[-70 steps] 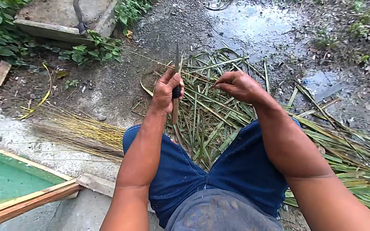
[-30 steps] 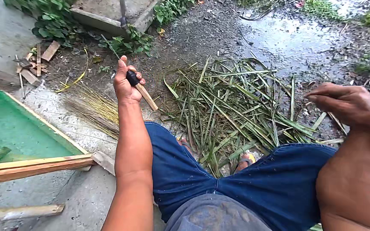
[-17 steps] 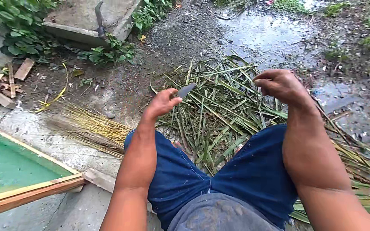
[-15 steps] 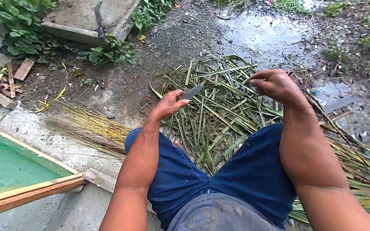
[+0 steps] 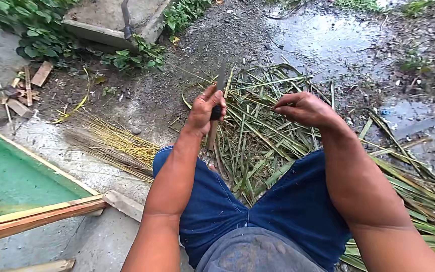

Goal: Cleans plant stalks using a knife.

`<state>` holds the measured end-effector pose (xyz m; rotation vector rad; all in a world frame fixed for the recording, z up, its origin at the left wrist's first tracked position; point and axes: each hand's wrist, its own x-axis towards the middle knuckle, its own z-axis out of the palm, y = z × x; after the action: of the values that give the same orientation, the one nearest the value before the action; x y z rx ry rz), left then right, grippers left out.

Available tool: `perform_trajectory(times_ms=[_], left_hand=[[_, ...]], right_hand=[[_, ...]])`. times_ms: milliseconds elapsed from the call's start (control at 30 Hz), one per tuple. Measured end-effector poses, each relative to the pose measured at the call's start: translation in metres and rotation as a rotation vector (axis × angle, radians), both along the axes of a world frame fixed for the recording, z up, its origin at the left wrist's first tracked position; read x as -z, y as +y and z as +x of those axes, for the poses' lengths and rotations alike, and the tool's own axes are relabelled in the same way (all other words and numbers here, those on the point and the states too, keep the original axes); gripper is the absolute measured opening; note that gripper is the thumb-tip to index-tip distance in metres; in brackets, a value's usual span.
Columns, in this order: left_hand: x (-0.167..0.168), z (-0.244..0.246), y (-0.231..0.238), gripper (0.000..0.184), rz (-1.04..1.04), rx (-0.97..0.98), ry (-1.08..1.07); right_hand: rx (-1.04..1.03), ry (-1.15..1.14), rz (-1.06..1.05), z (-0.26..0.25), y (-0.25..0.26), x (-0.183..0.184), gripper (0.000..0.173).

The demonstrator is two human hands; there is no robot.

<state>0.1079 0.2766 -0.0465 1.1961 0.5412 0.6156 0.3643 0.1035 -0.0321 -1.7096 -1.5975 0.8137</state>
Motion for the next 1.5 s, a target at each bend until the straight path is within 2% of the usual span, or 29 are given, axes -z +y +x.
perform_trajectory(times_ms=[333,500,800,1500], left_hand=[[-0.011,-0.025,0.022,0.034,0.018,-0.139,-0.098],[-0.012,-0.032,0.025,0.034,0.033,-0.179,-0.081],[-0.008,-0.022,0.009,0.036,0.023,-0.088,-0.051],[-0.017,-0.068,0.053,0.032,0.048,-0.338,-0.137]], right_hand=[[0.027,-0.009,0.052,0.012,-0.012,-0.002,0.017],[0.041,-0.007,0.064,0.015,-0.015,0.0,0.015],[0.051,-0.004,0.038,0.008,-0.01,-0.001,0.013],[0.158,-0.004,0.095,0.054,-0.05,-0.005,0.015]])
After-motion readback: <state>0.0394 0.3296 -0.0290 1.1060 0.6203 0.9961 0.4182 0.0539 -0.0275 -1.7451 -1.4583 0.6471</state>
